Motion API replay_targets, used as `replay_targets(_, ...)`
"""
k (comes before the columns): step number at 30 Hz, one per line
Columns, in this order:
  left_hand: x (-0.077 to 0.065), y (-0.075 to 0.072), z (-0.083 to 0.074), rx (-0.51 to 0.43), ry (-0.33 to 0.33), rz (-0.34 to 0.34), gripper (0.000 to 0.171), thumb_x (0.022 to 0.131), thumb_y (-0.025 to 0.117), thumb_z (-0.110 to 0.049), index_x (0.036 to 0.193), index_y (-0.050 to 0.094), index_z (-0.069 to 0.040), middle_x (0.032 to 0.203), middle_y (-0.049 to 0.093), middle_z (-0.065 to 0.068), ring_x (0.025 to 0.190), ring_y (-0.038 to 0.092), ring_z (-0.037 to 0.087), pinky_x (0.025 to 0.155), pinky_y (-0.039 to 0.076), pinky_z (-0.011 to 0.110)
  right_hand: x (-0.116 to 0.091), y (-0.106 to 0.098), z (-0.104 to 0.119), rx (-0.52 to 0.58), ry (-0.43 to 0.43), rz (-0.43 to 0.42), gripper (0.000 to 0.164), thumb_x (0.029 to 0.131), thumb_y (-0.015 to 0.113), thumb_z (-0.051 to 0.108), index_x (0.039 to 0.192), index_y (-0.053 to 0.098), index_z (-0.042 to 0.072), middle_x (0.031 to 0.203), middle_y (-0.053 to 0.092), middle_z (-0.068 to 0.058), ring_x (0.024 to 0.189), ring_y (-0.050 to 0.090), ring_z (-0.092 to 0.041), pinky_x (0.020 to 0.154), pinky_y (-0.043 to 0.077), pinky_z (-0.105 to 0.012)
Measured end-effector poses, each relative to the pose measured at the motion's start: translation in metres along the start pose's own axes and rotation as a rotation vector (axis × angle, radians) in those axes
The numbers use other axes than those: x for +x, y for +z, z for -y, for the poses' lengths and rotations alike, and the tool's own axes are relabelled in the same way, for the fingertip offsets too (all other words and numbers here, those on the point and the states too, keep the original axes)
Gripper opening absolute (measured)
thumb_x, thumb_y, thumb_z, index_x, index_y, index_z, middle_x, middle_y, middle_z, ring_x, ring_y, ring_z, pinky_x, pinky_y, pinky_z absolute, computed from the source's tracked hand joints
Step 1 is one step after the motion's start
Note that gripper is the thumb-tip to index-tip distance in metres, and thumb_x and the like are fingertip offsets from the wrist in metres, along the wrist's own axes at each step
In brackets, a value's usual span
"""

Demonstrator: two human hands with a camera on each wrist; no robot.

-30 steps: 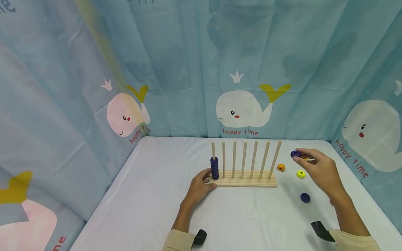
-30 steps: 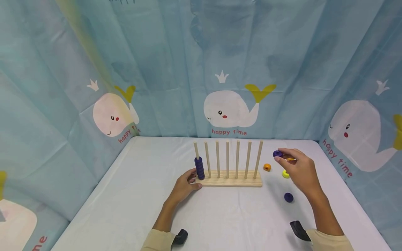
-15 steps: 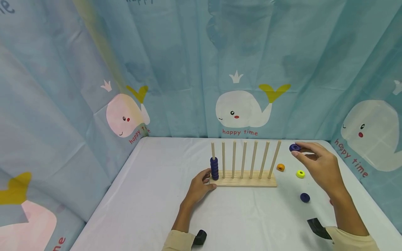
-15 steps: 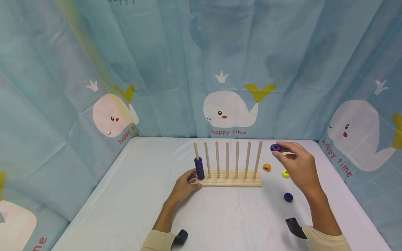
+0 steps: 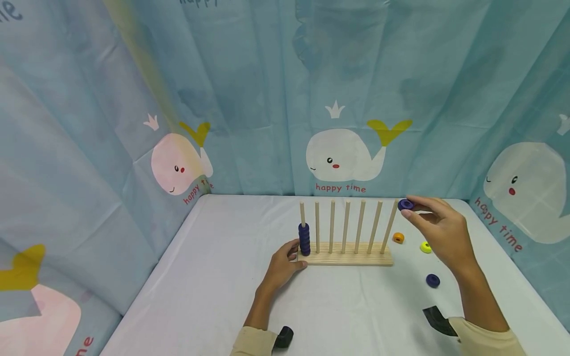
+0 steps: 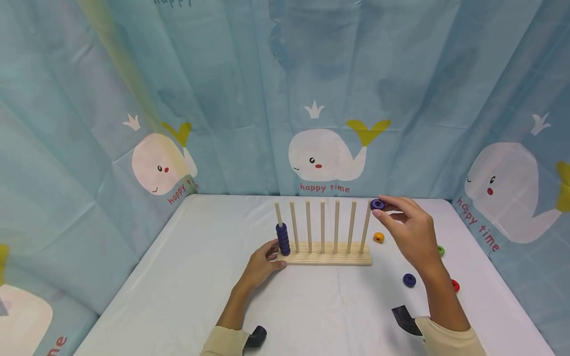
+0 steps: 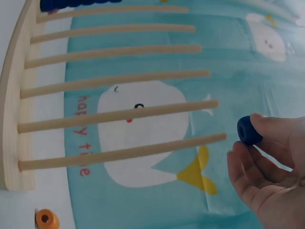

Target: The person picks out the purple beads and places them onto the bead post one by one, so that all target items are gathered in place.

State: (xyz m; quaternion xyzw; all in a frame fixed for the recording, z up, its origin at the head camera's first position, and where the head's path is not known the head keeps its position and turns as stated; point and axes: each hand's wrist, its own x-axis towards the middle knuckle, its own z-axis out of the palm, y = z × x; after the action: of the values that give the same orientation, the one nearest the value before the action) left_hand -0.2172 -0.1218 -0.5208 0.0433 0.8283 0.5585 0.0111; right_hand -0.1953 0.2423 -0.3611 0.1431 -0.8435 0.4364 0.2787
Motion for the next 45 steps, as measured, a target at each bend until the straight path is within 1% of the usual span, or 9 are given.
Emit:
replay_targets(6,0.000,0.000,0.000,0.003,-0.002,-0.003,0.071,0.090,0.083,-0.009,0.154,0.053,-0.005,0.147,0.062,0.016,0.134,0.061,0.032,0.115,0.053,0.043,0.003,0.009,0.008,0.056,-0.016,0.011,0.039,0.096,0.077,0.004,0.135,0.071,0.003,0.118,0.067,-0.004,0.104,0.064,0.008,0.091,0.050,0.000)
replay_targets(10,-0.001,0.000,0.000,0.010,-0.001,-0.005,0.071,0.090,0.083,-0.008,0.154,0.053,-0.004,0.146,0.063,0.017,0.134,0.062,0.033,0.114,0.054,0.043,0.005,0.016,0.013,0.091,-0.016,0.031,0.040,0.096,0.077,0.003,0.135,0.071,0.004,0.120,0.068,-0.007,0.104,0.065,0.007,0.090,0.051,-0.001)
replay_targets(16,-0.001,-0.001,0.000,0.013,0.007,-0.009,0.071,0.089,0.084,-0.008,0.153,0.054,-0.004,0.145,0.063,0.018,0.134,0.062,0.034,0.114,0.054,0.044,0.009,0.026,0.022,0.126,-0.040,0.059,0.041,0.095,0.078,0.002,0.136,0.070,0.002,0.124,0.068,-0.013,0.104,0.066,0.006,0.090,0.052,-0.003)
replay_targets(21,0.000,-0.001,0.000,0.002,0.011,-0.006,0.071,0.089,0.083,-0.009,0.153,0.054,-0.004,0.146,0.063,0.017,0.135,0.061,0.033,0.115,0.053,0.043,0.012,0.034,0.026,0.158,-0.040,0.075,0.041,0.095,0.078,0.002,0.135,0.071,0.003,0.125,0.066,-0.010,0.105,0.066,0.004,0.090,0.053,-0.004)
replay_targets(25,0.001,-0.001,0.000,0.009,0.023,-0.005,0.071,0.089,0.083,-0.009,0.153,0.053,-0.003,0.145,0.063,0.018,0.134,0.062,0.034,0.114,0.054,0.043,0.014,0.039,0.029,0.181,-0.039,0.087,0.040,0.095,0.078,0.002,0.135,0.071,0.004,0.123,0.067,-0.009,0.103,0.066,0.003,0.090,0.054,-0.005)
replay_targets(31,0.001,-0.001,0.000,0.003,0.004,0.001,0.072,0.089,0.084,-0.009,0.154,0.053,-0.004,0.146,0.063,0.016,0.135,0.061,0.032,0.115,0.053,0.041,0.017,0.048,0.034,0.226,-0.045,0.107,0.040,0.095,0.078,0.000,0.134,0.072,0.003,0.121,0.068,-0.010,0.100,0.069,0.000,0.088,0.057,-0.008)
replay_targets(36,0.002,0.000,0.000,0.008,0.017,0.003,0.072,0.089,0.083,-0.007,0.153,0.053,-0.003,0.146,0.062,0.017,0.135,0.061,0.033,0.115,0.053,0.042,0.020,0.055,0.037,0.236,-0.056,0.123,0.038,0.095,0.077,0.000,0.133,0.072,0.003,0.121,0.069,-0.011,0.102,0.069,-0.002,0.089,0.057,-0.008)
replay_targets(41,0.002,0.000,0.000,0.007,0.000,0.002,0.072,0.089,0.083,-0.007,0.154,0.053,-0.005,0.147,0.063,0.015,0.135,0.061,0.031,0.115,0.053,0.040,0.023,0.062,0.040,0.241,-0.067,0.138,0.037,0.096,0.077,0.003,0.132,0.073,0.003,0.120,0.069,-0.011,0.102,0.069,0.000,0.089,0.057,-0.009)
replay_targets(45,0.001,0.000,0.000,0.011,0.004,0.001,0.072,0.089,0.083,-0.007,0.154,0.053,-0.004,0.146,0.063,0.016,0.135,0.061,0.032,0.115,0.053,0.041,0.026,0.068,0.043,0.254,-0.066,0.160,0.036,0.097,0.077,0.005,0.132,0.073,0.005,0.120,0.070,-0.009,0.101,0.069,0.000,0.087,0.058,-0.009)
